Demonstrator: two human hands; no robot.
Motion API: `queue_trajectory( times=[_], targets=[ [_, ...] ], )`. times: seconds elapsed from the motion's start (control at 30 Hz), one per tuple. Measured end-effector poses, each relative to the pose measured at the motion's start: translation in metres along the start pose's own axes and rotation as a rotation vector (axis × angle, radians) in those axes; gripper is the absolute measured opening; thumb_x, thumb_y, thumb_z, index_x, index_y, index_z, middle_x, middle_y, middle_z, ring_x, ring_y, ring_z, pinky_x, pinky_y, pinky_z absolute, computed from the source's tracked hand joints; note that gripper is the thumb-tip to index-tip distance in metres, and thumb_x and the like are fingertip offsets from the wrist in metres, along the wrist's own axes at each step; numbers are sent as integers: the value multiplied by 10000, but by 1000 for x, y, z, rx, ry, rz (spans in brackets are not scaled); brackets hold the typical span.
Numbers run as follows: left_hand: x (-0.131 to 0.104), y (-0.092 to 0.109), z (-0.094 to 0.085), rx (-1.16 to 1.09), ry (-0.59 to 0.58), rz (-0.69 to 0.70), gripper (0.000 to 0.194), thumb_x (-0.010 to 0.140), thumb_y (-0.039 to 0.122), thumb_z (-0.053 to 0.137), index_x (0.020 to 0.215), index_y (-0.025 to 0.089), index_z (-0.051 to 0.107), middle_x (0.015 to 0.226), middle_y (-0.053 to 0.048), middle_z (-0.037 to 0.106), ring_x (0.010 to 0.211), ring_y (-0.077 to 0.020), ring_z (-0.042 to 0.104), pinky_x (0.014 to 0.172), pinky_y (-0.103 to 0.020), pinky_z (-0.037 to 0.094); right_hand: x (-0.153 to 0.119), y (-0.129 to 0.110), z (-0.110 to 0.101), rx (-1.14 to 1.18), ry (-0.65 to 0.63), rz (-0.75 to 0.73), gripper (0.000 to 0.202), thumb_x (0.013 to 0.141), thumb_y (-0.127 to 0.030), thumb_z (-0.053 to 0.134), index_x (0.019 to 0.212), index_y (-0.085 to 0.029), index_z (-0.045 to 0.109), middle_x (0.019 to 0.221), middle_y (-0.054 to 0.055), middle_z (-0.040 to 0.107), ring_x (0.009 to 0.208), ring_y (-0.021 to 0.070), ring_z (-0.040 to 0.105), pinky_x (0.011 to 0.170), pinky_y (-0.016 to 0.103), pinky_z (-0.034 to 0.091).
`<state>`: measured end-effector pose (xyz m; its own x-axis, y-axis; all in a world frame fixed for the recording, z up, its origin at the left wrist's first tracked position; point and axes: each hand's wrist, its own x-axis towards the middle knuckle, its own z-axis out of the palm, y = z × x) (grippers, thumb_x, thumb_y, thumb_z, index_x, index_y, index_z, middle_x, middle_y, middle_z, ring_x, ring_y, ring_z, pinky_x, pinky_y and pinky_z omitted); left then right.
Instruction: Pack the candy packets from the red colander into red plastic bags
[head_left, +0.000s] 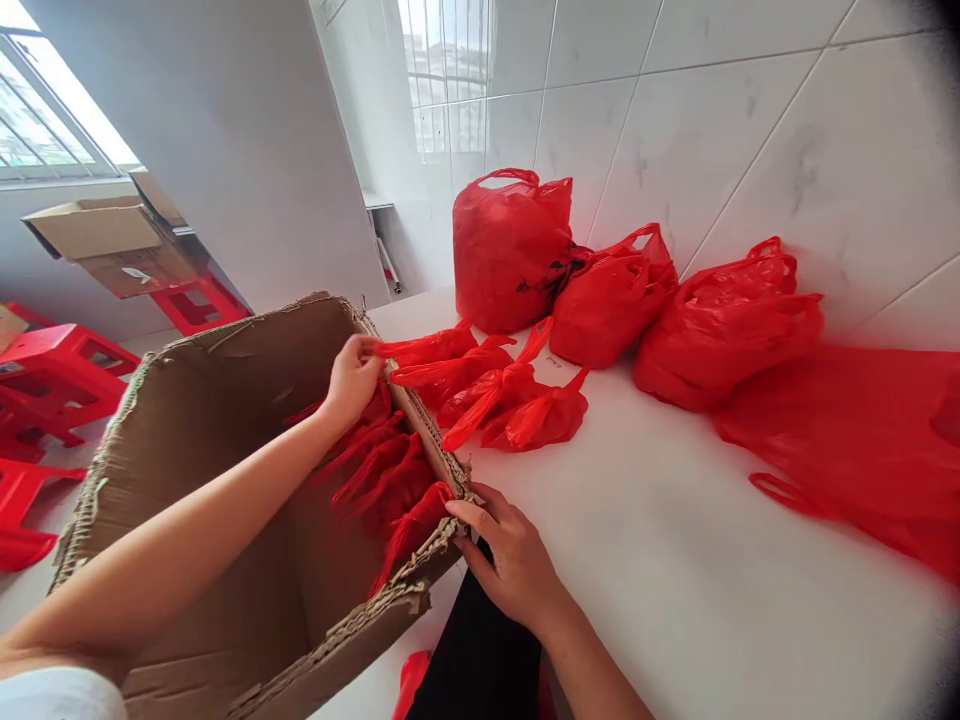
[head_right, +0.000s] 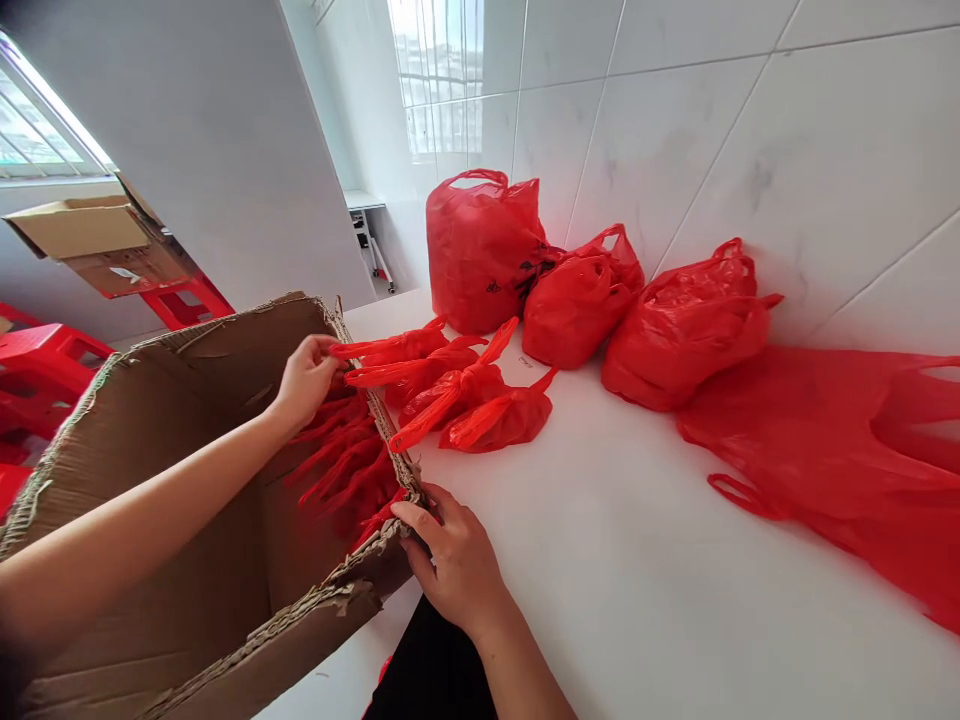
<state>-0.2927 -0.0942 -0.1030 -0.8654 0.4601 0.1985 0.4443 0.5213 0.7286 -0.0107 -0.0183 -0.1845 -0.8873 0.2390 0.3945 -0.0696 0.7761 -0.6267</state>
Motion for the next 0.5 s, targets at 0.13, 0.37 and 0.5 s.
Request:
queue_trajectory(
  times=[0.13,0.37,0.5],
  targets=[
    [-39,88,10,-77,44,721,161,913,248,447,981,197,583,1004,-44,641,938,-167,589,814,-288,480,0,-1,-2,10,-19,-3,458,881,-185,549,1315,-326,508,1361,67,491,1096,206,580,928,378,514],
    [-53,155,105,455,-551,642,377,775,405,652,1012,111,661,1008,-174,690,975,-342,629,782,-417,489,-3,0,-6,-10,-67,-13,474,885,-196,542,1346,-293,483,1362,97,484,1156,228,546,952,410,500],
    [-40,155,103,381,-655,641,136,785,223,604,826,128,691,841,-104,712,873,-266,665,753,-347,487,-4,1,-6,-10,-63,-17,491,892,-183,529,1365,-297,468,1371,95,479,1180,225,532,963,405,498]
  ],
)
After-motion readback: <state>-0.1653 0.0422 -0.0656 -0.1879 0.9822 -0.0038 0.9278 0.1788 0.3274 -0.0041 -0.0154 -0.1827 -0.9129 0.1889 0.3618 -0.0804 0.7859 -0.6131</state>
